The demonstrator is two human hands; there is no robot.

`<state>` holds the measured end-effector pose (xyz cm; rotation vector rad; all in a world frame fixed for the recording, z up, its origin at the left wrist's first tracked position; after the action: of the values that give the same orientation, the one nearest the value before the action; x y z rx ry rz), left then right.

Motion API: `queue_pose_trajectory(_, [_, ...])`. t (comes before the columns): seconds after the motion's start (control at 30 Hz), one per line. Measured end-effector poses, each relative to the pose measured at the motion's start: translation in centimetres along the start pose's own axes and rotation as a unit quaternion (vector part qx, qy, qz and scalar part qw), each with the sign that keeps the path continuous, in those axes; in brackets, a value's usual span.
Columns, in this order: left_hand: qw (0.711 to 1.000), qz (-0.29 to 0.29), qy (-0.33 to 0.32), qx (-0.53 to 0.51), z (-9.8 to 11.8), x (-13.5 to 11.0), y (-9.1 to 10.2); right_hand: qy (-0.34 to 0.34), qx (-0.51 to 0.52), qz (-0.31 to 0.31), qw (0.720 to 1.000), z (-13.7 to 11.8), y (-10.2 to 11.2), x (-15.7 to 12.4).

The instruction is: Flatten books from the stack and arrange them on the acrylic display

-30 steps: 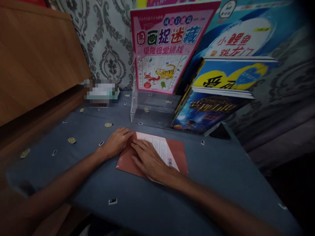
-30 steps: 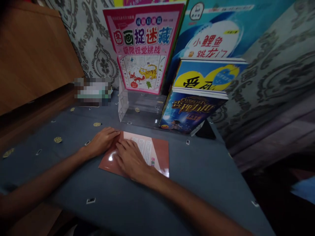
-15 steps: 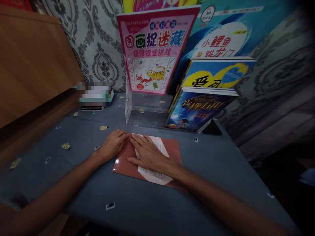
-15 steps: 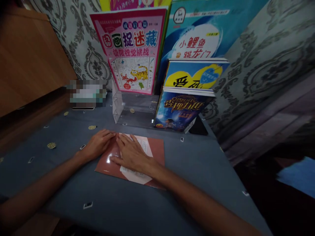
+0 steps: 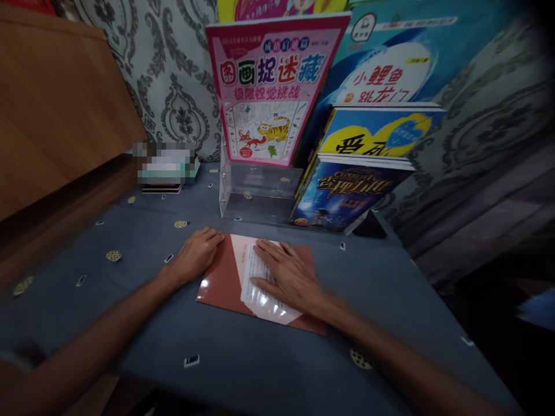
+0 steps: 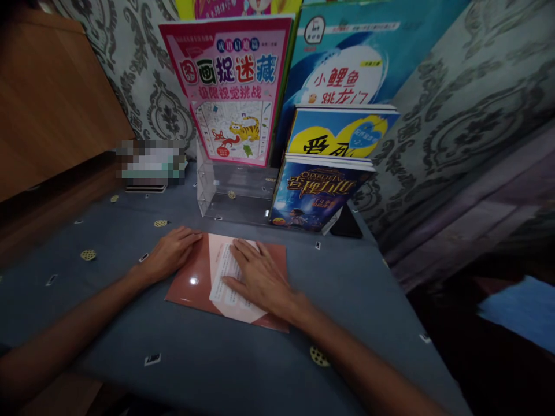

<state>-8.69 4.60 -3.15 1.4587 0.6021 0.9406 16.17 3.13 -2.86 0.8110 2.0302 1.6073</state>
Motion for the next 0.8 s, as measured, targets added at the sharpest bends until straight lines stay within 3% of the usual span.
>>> queue_pose_trajectory(0.17, [1.0,0.0,0.001,-0.004,-0.1,0.0,-0.2,-0.019,-0.01,0.044,0.999,2.2,0.0,-2.8])
queue_pose_trajectory(0.33, [1.0,0.004,0.0,-0.001,-0.1,0.0,-0.3,-0.081,-0.02,0.104,0.991,4.7,-0.4,-5.7])
queue_pose_trajectory(0.53, [1.0,0.0,-0.017,0.011,0.4,0.5,0.6,-0.125,-0.008,0.116,0.985,5.2,-0.2,-6.4])
queue_pose_trajectory(0.67, [0.998,-0.023,-0.047,0.035,1.9,1.4,1.0,-0.128,0.009,0.117,0.985,5.1,0.0,-6.1])
queue_pose_trajectory(0.8, [0.994,-0.066,-0.088,0.02,4.8,3.2,1.0,-0.119,0.033,0.121,0.985,5.3,0.0,-6.2])
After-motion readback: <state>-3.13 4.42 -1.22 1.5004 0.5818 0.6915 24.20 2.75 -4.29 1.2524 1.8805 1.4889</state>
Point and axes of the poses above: each hand's wrist, its own x-axis towards the middle knuckle, its own y-axis out of the back of the hand, z = x × y, the point moved 2 cm from there along x, towards the middle knuckle, and after that the axes turned 9 degrees about -z, right-handed, at the moved point
